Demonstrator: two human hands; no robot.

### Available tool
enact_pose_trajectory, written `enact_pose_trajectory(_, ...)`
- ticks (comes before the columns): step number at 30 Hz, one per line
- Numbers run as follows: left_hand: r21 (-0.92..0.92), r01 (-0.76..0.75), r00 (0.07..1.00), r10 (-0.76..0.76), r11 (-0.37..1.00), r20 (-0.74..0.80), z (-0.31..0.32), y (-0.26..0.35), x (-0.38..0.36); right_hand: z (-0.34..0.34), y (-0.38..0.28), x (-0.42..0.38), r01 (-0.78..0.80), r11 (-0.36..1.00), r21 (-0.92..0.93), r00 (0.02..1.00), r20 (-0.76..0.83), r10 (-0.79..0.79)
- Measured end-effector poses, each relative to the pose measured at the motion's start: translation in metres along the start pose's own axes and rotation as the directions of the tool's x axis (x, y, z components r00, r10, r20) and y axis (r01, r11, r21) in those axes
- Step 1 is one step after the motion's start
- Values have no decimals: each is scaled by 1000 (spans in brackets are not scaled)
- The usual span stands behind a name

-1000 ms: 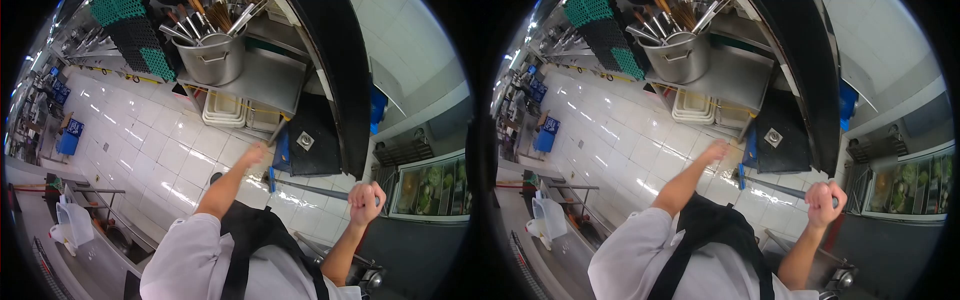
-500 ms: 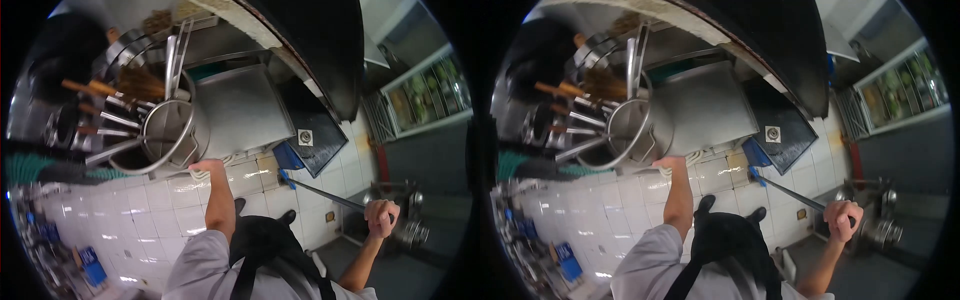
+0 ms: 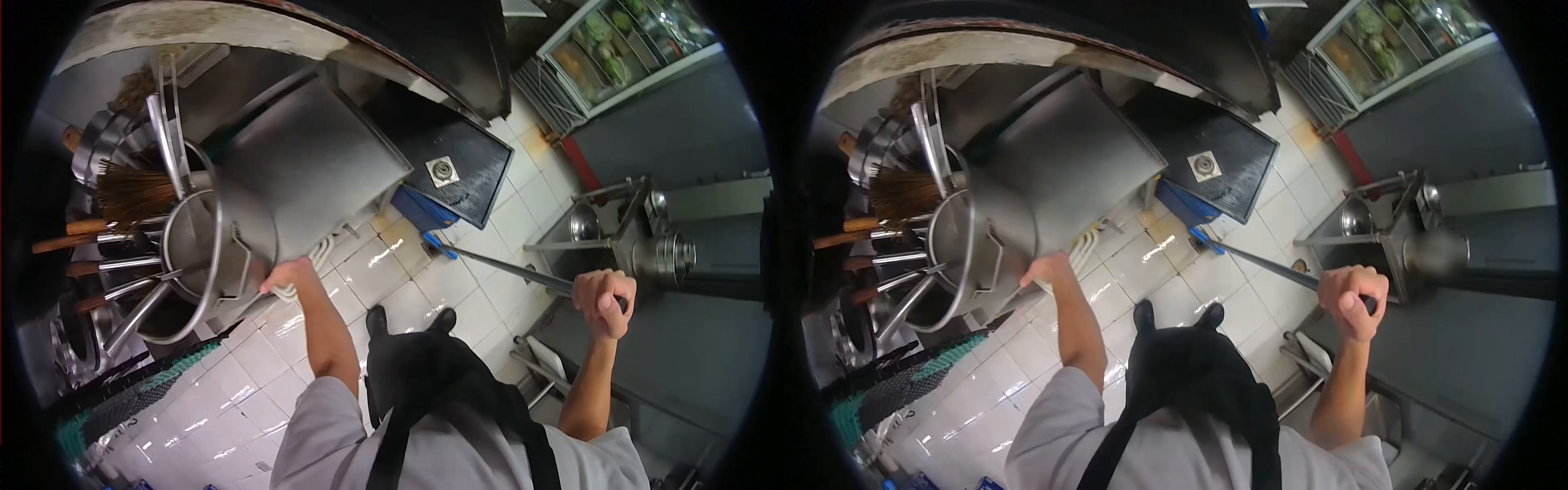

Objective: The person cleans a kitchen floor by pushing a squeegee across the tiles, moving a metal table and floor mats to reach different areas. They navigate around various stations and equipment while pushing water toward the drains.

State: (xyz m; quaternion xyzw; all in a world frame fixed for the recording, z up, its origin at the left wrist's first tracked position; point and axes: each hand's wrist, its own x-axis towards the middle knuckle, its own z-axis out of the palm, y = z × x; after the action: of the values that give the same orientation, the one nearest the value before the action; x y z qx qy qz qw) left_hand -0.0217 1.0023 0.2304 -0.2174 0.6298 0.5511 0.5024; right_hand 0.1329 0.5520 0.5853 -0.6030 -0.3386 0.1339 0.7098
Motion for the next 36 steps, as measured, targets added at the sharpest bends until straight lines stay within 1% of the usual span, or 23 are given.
enact_pose_trajectory(3, 53, 57, 998, -58, 997, 25, 8, 18, -16, 0, -1, -12, 24, 1000, -9, 1000, 2, -24)
enact_pose_trajectory(9, 58, -48, 999, 46, 997, 26, 36, 22, 45, 7, -2, -40, 65, 998, -27, 998, 4, -65)
enact_pose_trajectory(10, 13, 25, 999, -24, 1000, -40, 33, 28, 7, 10, -2, -45, 60, 998, -29, 998, -17, -61)
enact_pose_trajectory(12, 17, 22, 999, -21, 1000, -41, 31, 29, -8, 12, -5, -56, 54, 998, -39, 997, -55, -56)
enact_pose_trajectory(15, 71, -3, 1000, 2, 997, 7, 31, 29, 4, 12, -5, -75, 23, 998, -63, 993, -118, -31)
enact_pose_trajectory(18, 133, -28, 996, 16, 991, 88, 33, 26, 16, 31, -2, -90, 34, 997, -75, 949, -310, -55)
enact_pose_trajectory(20, 213, -66, 983, 27, 975, 183, 26, 25, 23, 33, -7, -107, 69, 995, -66, 960, -268, -84)
enact_pose_trajectory(21, 268, -97, 966, 26, 959, 258, 19, 23, 25, 33, -10, -117, 92, 994, -64, 962, -253, -106)
enact_pose_trajectory(22, 347, -159, 925, 17, 924, 381, 4, 21, 29, 35, -20, -125, 140, 988, -62, 956, -253, -152)
enact_pose_trajectory(23, 416, -248, 854, -5, 875, 520, -16, 12, 34, 37, -36, -133, 189, 980, -60, 945, -261, -199)
enact_pose_trajectory(24, 462, -364, 750, -39, 809, 660, -43, -3, 41, 34, -54, -148, 214, 977, -22, 937, -279, -212)
enact_pose_trajectory(25, 476, -520, 581, -115, 709, 806, -93, -33, 64, 34, -74, -161, 231, 973, 7, 927, -306, -218)
enact_pose_trajectory(26, 407, -669, 380, -184, 622, 907, -143, -63, 86, 33, -94, -179, 220, 975, 40, 900, -393, -188)
enact_pose_trajectory(27, 316, -845, 115, -429, 432, 896, -199, -84, 75, 27, -113, -201, 224, 972, 65, 853, -496, -163)
enact_pose_trajectory(28, 67, -938, -158, -591, 341, 791, -253, -85, 31, 18, -130, -223, 232, 969, 87, 798, -587, -138)
enact_pose_trajectory(29, -211, -907, -414, -687, 364, 597, -307, -84, -16, 12, -142, -241, 267, 957, 117, 739, -662, -125)
enact_pose_trajectory(30, -377, -804, -583, -734, 459, 349, -330, -75, -73, 2, -149, -263, 272, 954, 124, 705, -701, -110)
enact_pose_trajectory(31, -394, -767, -613, -761, 507, 214, -356, -73, -98, -8, -153, -287, 279, 951, 133, 667, -739, -92)
enact_pose_trajectory(32, -396, -771, -589, -795, 499, 146, -383, -76, -104, -17, -151, -310, 276, 952, 131, 583, -811, -58)
enact_pose_trajectory(33, -484, -743, -604, -775, 462, 186, -401, -74, -123, -24, -144, -335, 275, 953, 129, 488, -872, -23)
enact_pose_trajectory(34, -459, -790, -513, -848, 406, 132, -415, -89, -105, -36, -132, -357, 274, 953, 126, 385, -923, 12)
enact_pose_trajectory(35, -439, -831, -414, -907, 342, 75, -426, -104, -85, -52, -112, -380, 283, 945, 163, 357, -933, 55)
enact_pose_trajectory(36, -469, -820, -398, -916, 327, 58, -433, -114, -70, -69, -86, -406, 291, 935, 202, 328, -939, 101)
